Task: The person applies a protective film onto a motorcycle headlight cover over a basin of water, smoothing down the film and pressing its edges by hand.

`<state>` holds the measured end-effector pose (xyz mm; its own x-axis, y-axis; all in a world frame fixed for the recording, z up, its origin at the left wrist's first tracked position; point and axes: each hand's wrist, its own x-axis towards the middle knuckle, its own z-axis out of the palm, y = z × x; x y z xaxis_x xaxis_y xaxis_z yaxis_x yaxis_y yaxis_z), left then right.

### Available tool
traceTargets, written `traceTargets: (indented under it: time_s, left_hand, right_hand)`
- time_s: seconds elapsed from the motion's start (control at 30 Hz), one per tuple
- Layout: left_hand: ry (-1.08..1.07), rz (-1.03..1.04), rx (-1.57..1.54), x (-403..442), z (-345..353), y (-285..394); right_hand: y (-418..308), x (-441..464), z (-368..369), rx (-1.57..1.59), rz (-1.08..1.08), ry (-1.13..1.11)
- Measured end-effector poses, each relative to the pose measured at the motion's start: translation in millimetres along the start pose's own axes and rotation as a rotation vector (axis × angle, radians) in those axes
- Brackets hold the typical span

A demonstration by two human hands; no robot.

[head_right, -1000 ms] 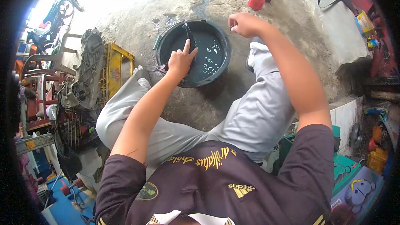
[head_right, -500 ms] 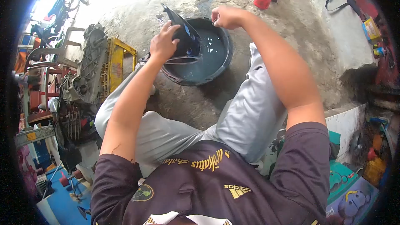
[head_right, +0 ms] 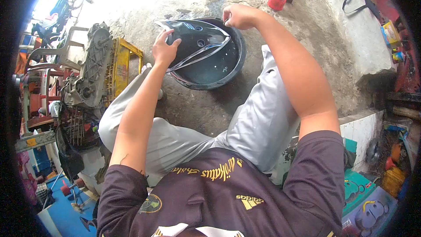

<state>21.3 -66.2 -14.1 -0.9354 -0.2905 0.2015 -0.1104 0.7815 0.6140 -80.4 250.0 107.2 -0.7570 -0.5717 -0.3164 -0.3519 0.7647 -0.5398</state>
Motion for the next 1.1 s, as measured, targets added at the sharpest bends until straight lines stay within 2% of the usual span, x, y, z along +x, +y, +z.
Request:
traceTargets:
  time_s: [0.07,0.23,0.53,0.6,0.73,0.83,0.9,1.1]
  left_hand:
    - [0.008,0.057,0.073,-4.2,3.2,-4.3]
    - [-0.056,0.047,0.058,-15.2,4.7,-3.1]
    - [0.090,-0.025,-0.120,-7.9,24.4,-28.8]
    - [0.035,-0.200,-0.243,-6.8,18.3,-23.9]
    - [0.041,-0.246,-0.243,-6.7,10.1,4.1]
    - [-0.041,-0.183,-0.265,-5.9,20.9,9.4]
    - [0.089,0.096,-0.127,-8.6,35.2,3.8]
    - [0.017,0.064,-0.095,-14.4,34.5,-1.6]
  right_hand:
    - [2.3,2.0,0.3,-0.015,-0.014,-0.018]
    - [4.7,5.5,0.9,-0.055,-0.008,-0.061]
    - [3.8,7.5,11.0,-0.077,-0.025,-0.068]
    - [3.9,6.9,11.4,-0.062,-0.021,-0.071]
    - [5.6,3.3,5.2,0.001,0.017,-0.022]
    - [9.9,-0.6,0.1,0.046,0.044,-0.013]
    - [10.7,-2.7,-1.8,0.044,0.075,-0.009]
    - [5.8,-7.6,1.7,0.024,0.061,-0.025]
